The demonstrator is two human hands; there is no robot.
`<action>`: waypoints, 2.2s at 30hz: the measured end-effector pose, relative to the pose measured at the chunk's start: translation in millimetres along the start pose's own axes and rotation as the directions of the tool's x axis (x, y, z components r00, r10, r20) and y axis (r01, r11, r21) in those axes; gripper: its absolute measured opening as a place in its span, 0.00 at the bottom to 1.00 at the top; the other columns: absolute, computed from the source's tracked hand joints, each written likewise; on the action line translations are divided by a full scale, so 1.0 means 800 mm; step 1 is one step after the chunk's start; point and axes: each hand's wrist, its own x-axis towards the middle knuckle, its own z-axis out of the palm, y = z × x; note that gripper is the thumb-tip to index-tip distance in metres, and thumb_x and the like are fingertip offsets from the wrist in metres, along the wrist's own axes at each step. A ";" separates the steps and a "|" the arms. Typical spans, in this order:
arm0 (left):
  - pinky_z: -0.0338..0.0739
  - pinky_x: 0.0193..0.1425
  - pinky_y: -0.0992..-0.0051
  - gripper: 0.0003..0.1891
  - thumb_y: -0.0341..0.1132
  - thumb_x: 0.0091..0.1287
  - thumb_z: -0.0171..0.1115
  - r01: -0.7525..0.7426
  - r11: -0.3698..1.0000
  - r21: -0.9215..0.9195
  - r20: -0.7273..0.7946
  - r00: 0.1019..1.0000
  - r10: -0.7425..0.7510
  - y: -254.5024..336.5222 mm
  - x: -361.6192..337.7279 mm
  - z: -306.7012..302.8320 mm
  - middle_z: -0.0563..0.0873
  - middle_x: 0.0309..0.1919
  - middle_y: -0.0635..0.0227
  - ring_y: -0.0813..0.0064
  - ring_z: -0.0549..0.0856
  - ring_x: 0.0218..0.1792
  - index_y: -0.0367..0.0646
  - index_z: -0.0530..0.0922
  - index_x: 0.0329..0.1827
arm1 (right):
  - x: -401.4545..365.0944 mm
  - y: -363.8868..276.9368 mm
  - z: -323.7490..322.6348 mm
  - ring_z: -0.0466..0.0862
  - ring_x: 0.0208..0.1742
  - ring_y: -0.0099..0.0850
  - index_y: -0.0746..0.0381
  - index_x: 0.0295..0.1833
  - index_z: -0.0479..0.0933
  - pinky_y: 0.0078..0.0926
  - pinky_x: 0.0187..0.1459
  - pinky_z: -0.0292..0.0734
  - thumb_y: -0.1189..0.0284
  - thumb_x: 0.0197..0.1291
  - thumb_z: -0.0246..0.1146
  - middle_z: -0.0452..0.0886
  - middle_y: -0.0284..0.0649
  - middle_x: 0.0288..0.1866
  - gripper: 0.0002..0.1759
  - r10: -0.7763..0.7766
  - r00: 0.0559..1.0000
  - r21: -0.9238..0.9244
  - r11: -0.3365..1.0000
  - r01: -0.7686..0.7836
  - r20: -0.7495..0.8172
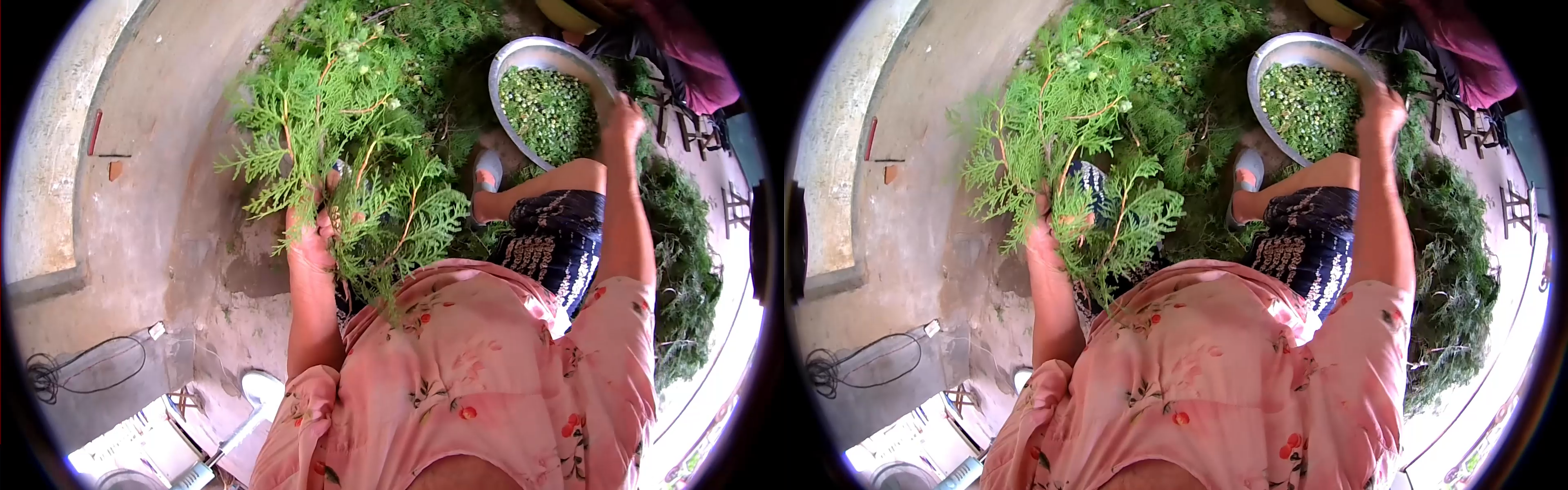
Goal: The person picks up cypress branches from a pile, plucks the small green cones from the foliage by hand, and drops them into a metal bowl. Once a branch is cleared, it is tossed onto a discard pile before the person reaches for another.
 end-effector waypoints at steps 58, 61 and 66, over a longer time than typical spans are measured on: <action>0.71 0.31 0.82 0.11 0.29 0.57 0.66 -0.334 0.466 0.820 0.183 0.923 0.339 -0.009 -0.059 0.064 0.83 0.25 0.72 0.87 0.74 0.25 0.35 0.80 0.41 | -0.253 -0.035 0.073 0.81 0.33 0.20 0.59 0.54 0.70 0.13 0.21 0.80 0.74 0.57 0.60 0.76 0.33 0.45 0.17 0.187 0.259 0.111 0.567 -0.816 0.948; 0.71 0.31 0.81 0.11 0.30 0.57 0.65 -0.331 0.431 0.840 0.192 0.923 0.334 -0.009 -0.058 0.063 0.83 0.25 0.71 0.87 0.74 0.25 0.35 0.80 0.41 | -0.260 -0.040 0.076 0.81 0.32 0.19 0.58 0.49 0.72 0.14 0.21 0.80 0.79 0.56 0.60 0.78 0.31 0.41 0.14 0.336 0.344 0.122 0.536 -0.836 0.877; 0.71 0.30 0.81 0.11 0.30 0.57 0.65 -0.369 0.424 0.828 0.235 0.912 0.335 -0.009 -0.059 0.064 0.83 0.25 0.71 0.86 0.74 0.25 0.35 0.80 0.41 | -0.259 -0.062 0.085 0.78 0.34 0.17 0.56 0.42 0.77 0.13 0.26 0.77 0.79 0.52 0.64 0.79 0.29 0.38 0.11 0.398 0.378 -0.035 0.726 -0.687 0.836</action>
